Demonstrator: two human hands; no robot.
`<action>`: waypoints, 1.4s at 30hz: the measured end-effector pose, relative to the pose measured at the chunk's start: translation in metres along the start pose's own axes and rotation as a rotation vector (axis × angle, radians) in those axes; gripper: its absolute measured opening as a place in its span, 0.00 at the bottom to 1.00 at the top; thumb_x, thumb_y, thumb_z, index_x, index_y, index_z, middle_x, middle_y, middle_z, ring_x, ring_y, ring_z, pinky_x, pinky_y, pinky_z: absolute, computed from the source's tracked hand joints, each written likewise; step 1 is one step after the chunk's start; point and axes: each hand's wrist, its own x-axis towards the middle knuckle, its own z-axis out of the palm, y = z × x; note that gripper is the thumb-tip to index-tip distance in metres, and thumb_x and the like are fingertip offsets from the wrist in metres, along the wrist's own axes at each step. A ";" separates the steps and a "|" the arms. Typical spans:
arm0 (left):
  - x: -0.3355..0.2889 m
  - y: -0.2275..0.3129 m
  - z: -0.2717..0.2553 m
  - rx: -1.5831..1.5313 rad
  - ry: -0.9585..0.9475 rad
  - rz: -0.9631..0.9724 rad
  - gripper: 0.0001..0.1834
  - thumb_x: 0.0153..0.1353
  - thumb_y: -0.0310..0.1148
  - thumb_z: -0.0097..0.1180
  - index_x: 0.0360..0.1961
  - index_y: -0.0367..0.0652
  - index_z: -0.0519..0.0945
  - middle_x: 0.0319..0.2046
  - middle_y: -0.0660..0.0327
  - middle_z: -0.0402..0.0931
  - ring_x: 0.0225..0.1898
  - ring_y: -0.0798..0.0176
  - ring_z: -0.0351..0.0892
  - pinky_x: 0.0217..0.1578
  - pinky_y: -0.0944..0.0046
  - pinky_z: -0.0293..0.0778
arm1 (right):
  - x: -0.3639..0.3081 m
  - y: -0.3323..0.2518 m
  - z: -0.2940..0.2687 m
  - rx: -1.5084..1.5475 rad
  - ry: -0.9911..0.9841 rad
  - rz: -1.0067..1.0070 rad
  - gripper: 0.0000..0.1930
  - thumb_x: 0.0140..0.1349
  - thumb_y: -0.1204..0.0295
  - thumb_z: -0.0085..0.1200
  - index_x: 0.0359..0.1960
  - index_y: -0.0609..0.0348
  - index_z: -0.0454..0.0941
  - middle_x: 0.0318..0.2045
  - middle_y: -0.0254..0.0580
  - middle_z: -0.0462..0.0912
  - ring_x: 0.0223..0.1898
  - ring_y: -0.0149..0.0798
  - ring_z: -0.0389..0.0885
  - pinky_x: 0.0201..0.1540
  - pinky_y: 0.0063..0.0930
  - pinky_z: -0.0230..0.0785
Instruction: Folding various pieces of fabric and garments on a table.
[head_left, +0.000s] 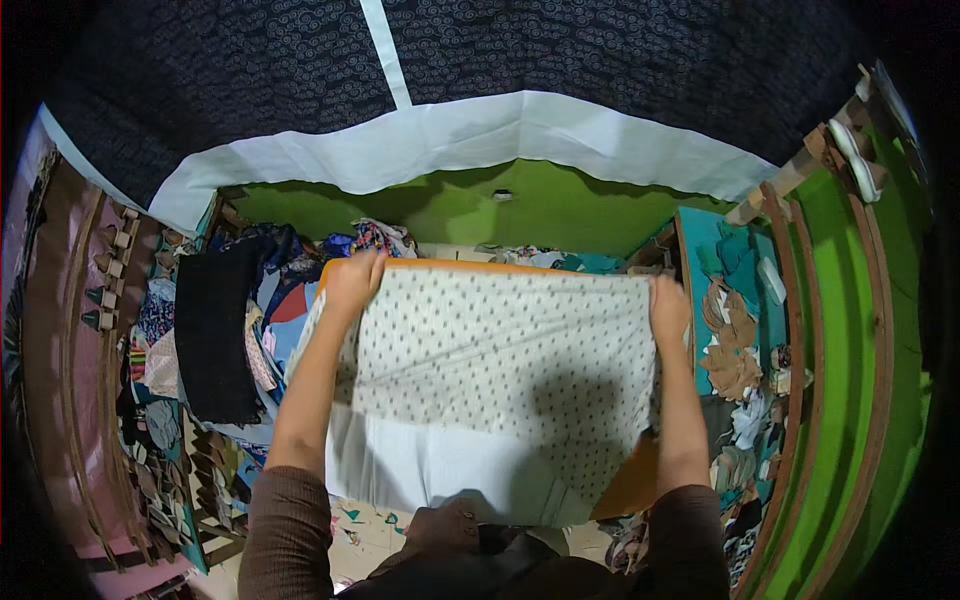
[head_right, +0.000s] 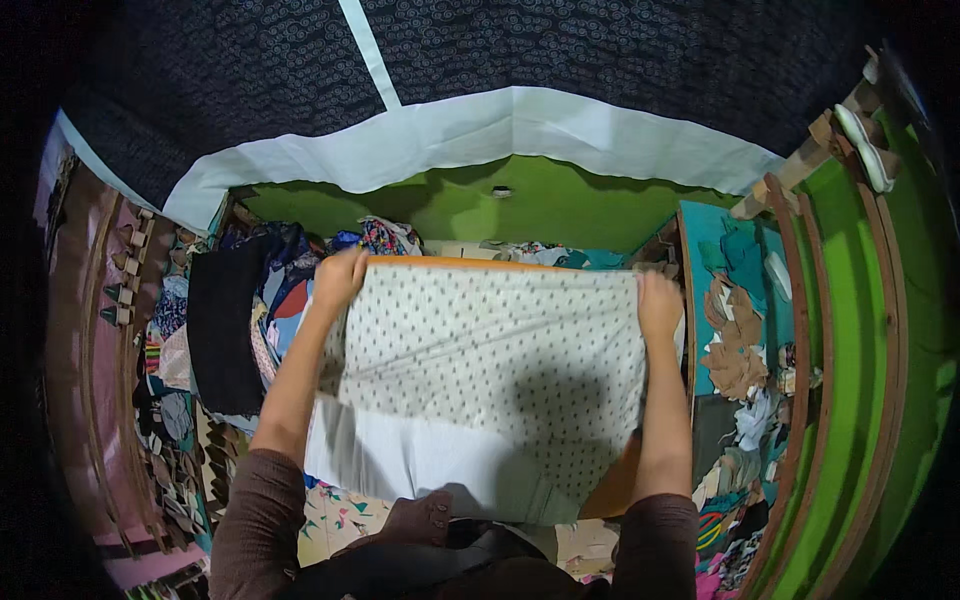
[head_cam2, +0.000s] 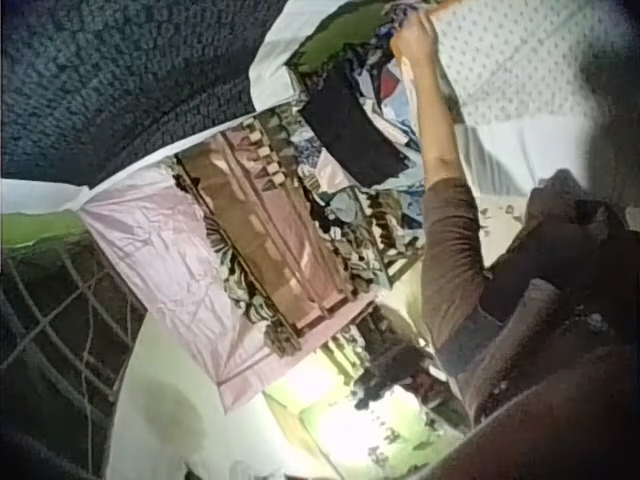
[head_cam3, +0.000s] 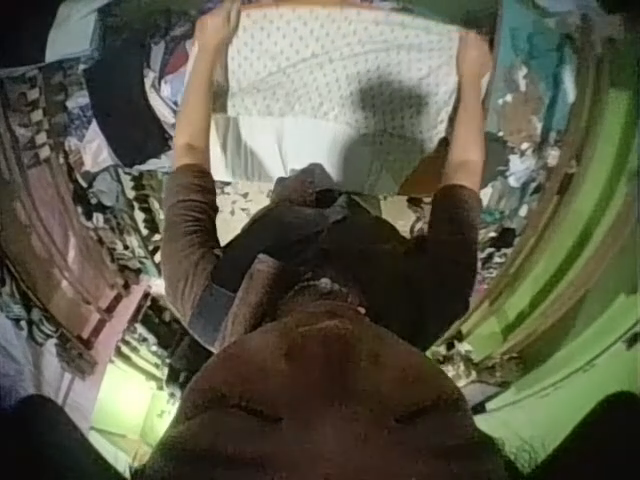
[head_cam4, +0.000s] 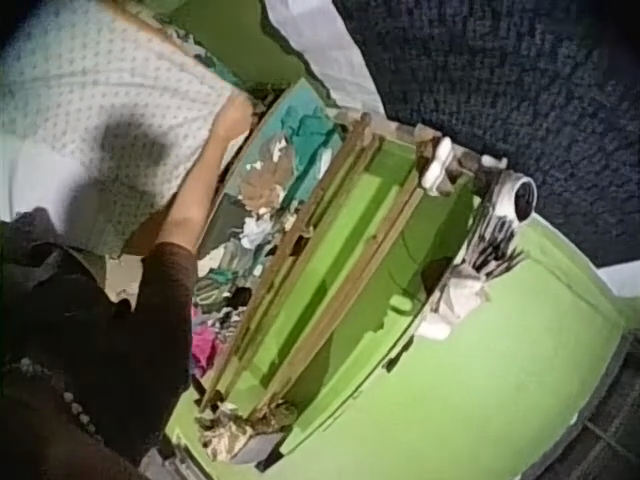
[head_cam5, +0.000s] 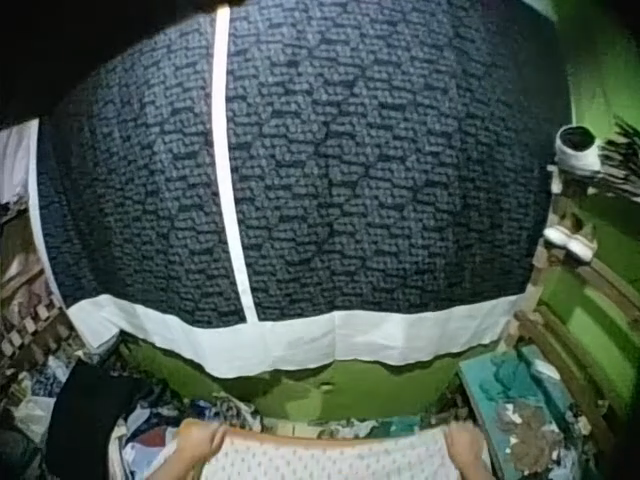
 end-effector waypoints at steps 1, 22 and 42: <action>0.021 0.003 -0.003 0.034 0.000 -0.006 0.17 0.61 0.43 0.45 0.21 0.42 0.72 0.17 0.53 0.73 0.19 0.49 0.74 0.20 0.54 0.69 | 0.019 0.000 0.001 -0.023 0.031 -0.017 0.11 0.60 0.63 0.47 0.23 0.56 0.67 0.22 0.43 0.72 0.26 0.46 0.72 0.28 0.39 0.64; -0.125 0.047 -0.025 0.061 -0.551 0.239 0.24 0.44 0.36 0.55 0.47 0.48 0.72 0.40 0.57 0.70 0.46 0.54 0.68 0.48 0.52 0.62 | -0.136 -0.118 -0.065 0.466 -0.520 -0.427 0.29 0.48 0.56 0.56 0.54 0.46 0.67 0.56 0.50 0.62 0.59 0.51 0.58 0.59 0.60 0.44; -0.328 0.053 -0.159 -0.049 -0.486 0.364 0.22 0.41 0.31 0.55 0.43 0.47 0.72 0.28 0.56 0.70 0.30 0.51 0.74 0.26 0.55 0.69 | -0.336 -0.183 -0.229 0.464 -0.095 -0.160 0.13 0.43 0.74 0.51 0.34 0.59 0.76 0.25 0.45 0.74 0.30 0.48 0.73 0.35 0.39 0.65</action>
